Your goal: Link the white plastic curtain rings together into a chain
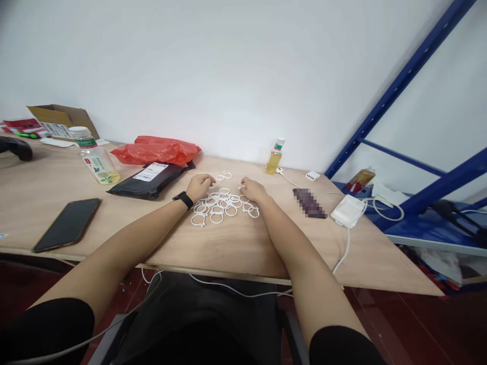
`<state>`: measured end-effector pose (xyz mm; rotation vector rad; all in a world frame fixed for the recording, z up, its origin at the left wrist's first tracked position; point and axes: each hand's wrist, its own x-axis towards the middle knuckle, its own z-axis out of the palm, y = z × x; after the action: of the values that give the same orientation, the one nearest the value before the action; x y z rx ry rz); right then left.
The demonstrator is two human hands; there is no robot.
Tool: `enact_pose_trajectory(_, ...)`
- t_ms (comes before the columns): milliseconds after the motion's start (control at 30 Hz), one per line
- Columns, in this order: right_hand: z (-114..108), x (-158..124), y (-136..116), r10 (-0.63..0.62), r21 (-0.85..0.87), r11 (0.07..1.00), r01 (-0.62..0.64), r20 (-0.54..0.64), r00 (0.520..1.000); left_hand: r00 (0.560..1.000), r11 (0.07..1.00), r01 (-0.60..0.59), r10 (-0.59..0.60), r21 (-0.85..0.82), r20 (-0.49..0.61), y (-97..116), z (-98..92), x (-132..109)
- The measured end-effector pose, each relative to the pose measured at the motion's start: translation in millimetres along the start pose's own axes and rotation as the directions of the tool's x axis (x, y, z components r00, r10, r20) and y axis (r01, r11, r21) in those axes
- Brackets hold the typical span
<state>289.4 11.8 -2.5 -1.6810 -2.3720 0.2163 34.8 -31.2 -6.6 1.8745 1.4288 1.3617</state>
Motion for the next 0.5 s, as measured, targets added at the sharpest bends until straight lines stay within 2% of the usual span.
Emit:
enact_pose_trajectory(133, -8.0, -12.0, 29.6, 0.052, 0.050, 0.997, -0.052, 0.006, 0.999, 1.000, 1.000, -0.014, 0.013, 0.016, 0.009, -3.0, 0.5, 0.1)
enact_pose_trajectory(233, -12.4, -16.3, 43.5, 0.094, 0.117, 0.989, -0.089, -0.036, 0.995, 0.997, 0.999, -0.037, 0.036, 0.012, 0.063, -4.1, 1.0, -2.5)
enact_pose_trajectory(400, -9.7, -23.4, 46.0, 0.139, 0.274, 0.958, -0.088, -0.174, 0.975, 0.972, 0.994, -0.099, 0.107, -0.048, 0.211, -1.5, 7.5, -8.8)
enact_pose_trajectory(500, -4.0, -26.5, 40.0, 0.144, 0.327, 0.943, -0.063, -0.229, 0.963, 0.967, 0.993, -0.099, 0.110, -0.063, 0.229, 0.4, 11.8, -9.4)
